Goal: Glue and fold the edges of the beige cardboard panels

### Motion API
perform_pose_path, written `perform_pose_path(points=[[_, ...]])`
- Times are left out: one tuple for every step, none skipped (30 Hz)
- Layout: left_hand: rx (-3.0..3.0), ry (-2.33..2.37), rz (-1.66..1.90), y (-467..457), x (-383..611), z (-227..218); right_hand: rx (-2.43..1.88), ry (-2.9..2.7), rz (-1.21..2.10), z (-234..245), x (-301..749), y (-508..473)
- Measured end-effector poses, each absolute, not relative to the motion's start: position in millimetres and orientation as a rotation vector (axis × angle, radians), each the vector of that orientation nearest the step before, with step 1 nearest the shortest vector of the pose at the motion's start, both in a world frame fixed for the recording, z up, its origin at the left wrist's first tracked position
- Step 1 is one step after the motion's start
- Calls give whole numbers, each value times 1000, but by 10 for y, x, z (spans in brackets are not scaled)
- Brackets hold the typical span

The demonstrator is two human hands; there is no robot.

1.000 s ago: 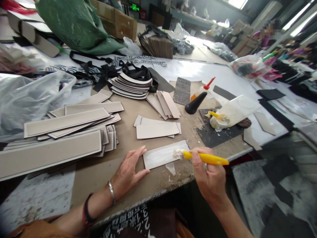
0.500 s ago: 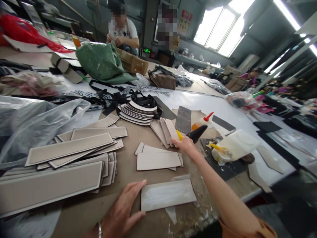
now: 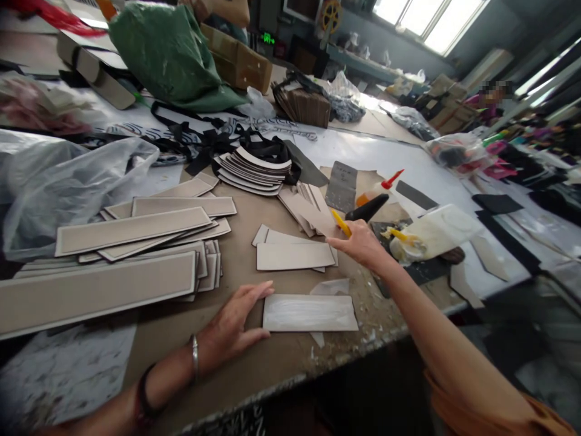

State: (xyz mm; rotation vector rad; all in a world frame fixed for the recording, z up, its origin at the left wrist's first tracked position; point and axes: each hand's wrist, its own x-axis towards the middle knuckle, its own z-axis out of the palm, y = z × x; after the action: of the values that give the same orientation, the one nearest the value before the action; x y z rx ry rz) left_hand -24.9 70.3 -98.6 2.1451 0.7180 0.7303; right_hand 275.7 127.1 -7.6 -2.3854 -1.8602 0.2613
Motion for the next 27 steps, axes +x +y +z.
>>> perform_pose_path(points=[[2142, 715, 709, 723, -263, -980, -2318, -1936, 244, -30, 2730, 1145], [2137, 717, 689, 744, -275, -975, -2229, -2025, 234, 13, 2700, 1006], [2135, 722, 670, 763, -285, -971, -2122, -2117, 231, 47, 2670, 860], [2134, 723, 653, 781, -294, -967, -2014, -2197, 241, 67, 2641, 710], [2135, 724, 638, 796, -300, -964, -1921, -2255, 264, 70, 2617, 561], [2137, 727, 627, 809, -303, -961, -1855, -2288, 299, 54, 2601, 417], [2140, 730, 620, 820, -305, -959, -1808, -2308, 337, 18, 2593, 283], [2144, 731, 614, 828, -306, -958, -1775, -2320, 372, -35, 2593, 164], [2148, 730, 612, 834, -305, -958, -1756, -2329, 402, -100, 2601, 62], [2154, 728, 613, 837, -305, -959, -1747, -2335, 426, -173, 2613, -22], [2160, 724, 615, 839, -305, -961, -1743, -2338, 442, -247, 2627, -86], [2166, 719, 619, 840, -305, -964, -1739, -2342, 453, -315, 2640, -132], [2172, 716, 623, 841, -305, -966, -1736, -2347, 462, -375, 2650, -161], [2179, 717, 628, 841, -306, -969, -1736, -2350, 471, -422, 2657, -177], [2187, 719, 631, 841, -308, -970, -1736, -2355, 480, -457, 2660, -182], [2193, 720, 634, 842, -309, -971, -1739, -2361, 490, -479, 2660, -179], [2198, 719, 635, 843, -310, -970, -1744, -2368, 498, -492, 2658, -172], [2202, 717, 634, 844, -312, -969, -1750, -2374, 501, -497, 2656, -162], [2205, 715, 632, 845, -313, -966, -1754, -2380, 501, -499, 2653, -153], [2208, 714, 627, 846, -313, -963, -1757, -2388, 503, -499, 2652, -145], [2210, 715, 622, 846, -314, -960, -1757, -2397, 506, -500, 2652, -139], [2212, 717, 615, 846, -314, -957, -1758, -2403, 507, -501, 2653, -135], [2213, 720, 611, 846, -314, -953, -1761, -2409, 507, -504, 2654, -132], [2213, 723, 609, 845, -314, -951, -1766, -2415, 508, -508, 2655, -131], [2214, 724, 608, 844, -314, -948, -1773, -2421, 508, -511, 2656, -131], [2214, 724, 607, 842, -315, -947, -1782, -2426, 503, -513, 2655, -130], [2215, 723, 606, 840, -315, -945, -1791, -2431, 495, -514, 2652, -129]])
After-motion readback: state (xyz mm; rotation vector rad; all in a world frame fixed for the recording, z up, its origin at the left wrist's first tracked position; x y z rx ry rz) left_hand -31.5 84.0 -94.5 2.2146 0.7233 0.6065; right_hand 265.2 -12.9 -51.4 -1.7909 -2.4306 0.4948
